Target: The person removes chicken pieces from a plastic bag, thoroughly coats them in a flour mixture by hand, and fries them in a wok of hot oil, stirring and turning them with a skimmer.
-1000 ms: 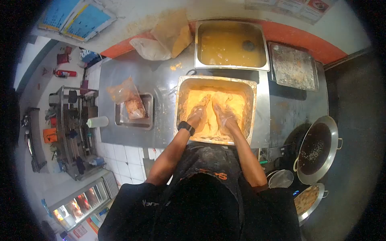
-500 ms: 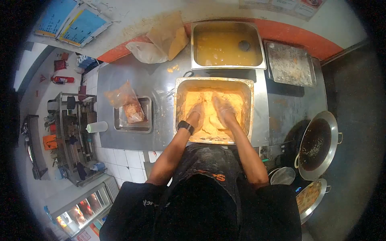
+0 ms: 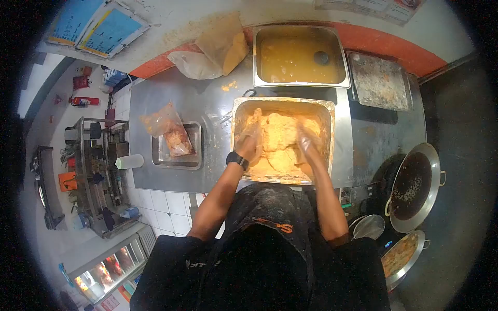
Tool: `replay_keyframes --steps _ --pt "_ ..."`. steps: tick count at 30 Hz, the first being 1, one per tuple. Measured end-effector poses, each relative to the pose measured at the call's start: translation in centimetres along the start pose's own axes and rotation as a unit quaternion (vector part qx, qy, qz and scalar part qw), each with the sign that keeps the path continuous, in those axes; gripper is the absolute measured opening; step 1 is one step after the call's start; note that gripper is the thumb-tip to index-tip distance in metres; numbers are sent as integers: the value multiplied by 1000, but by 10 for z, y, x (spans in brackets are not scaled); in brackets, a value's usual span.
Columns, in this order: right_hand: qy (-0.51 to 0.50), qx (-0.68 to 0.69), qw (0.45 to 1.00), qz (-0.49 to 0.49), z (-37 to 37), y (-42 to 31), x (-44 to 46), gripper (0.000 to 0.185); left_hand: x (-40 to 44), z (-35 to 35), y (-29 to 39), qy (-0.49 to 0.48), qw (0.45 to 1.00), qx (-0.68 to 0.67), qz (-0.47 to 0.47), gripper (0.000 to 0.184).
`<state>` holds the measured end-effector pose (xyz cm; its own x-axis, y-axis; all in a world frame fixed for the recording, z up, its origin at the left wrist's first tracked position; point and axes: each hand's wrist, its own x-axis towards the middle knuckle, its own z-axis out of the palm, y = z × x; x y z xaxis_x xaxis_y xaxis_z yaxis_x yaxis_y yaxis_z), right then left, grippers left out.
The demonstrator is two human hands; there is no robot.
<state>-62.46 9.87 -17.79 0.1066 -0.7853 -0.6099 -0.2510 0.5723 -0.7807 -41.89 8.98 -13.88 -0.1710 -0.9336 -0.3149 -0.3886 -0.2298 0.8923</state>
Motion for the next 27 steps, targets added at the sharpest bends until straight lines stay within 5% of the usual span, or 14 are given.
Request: replay_keyframes --steps 3,5,7,9,11,12,13,14,15,18,22,24,25,27 --pt "-9 -126 986 112 -22 17 -4 88 10 2 19 -67 969 193 -137 50" --pt "49 -98 984 138 6 1 -24 79 29 35 -59 -20 986 -157 -59 49" --pt "50 101 992 -53 21 39 -1 73 24 37 -47 -58 998 -32 -15 49" --pt "44 102 994 14 16 4 -15 73 21 40 6 -14 876 -475 -78 50" --pt "72 356 928 87 12 -13 -24 72 33 47 -44 27 852 -522 -14 45" --pt "71 358 927 88 5 -8 -26 72 31 37 -51 -7 973 -229 -28 43" --pt "68 183 976 97 -7 3 -28 72 28 37 -68 -43 997 55 18 42" --pt "61 3 993 97 -11 6 -27 72 23 33 -74 -51 939 332 79 42" --pt "59 3 994 93 -5 10 -22 72 21 36 -78 -48 938 334 80 42" --pt "57 30 997 -39 29 26 -18 67 7 56 -80 -32 992 108 52 43" --pt "89 232 967 55 37 -31 -45 65 1 48 -49 -4 967 -244 -78 45" --pt "57 309 948 52 22 -45 -56 71 4 39 -47 -62 823 -558 -91 46" --pt "25 381 923 51 11 -42 -58 78 4 35 -50 -63 823 -557 -92 46" --pt "128 119 982 68 -7 8 -18 78 9 29 -60 10 920 -370 -131 48"
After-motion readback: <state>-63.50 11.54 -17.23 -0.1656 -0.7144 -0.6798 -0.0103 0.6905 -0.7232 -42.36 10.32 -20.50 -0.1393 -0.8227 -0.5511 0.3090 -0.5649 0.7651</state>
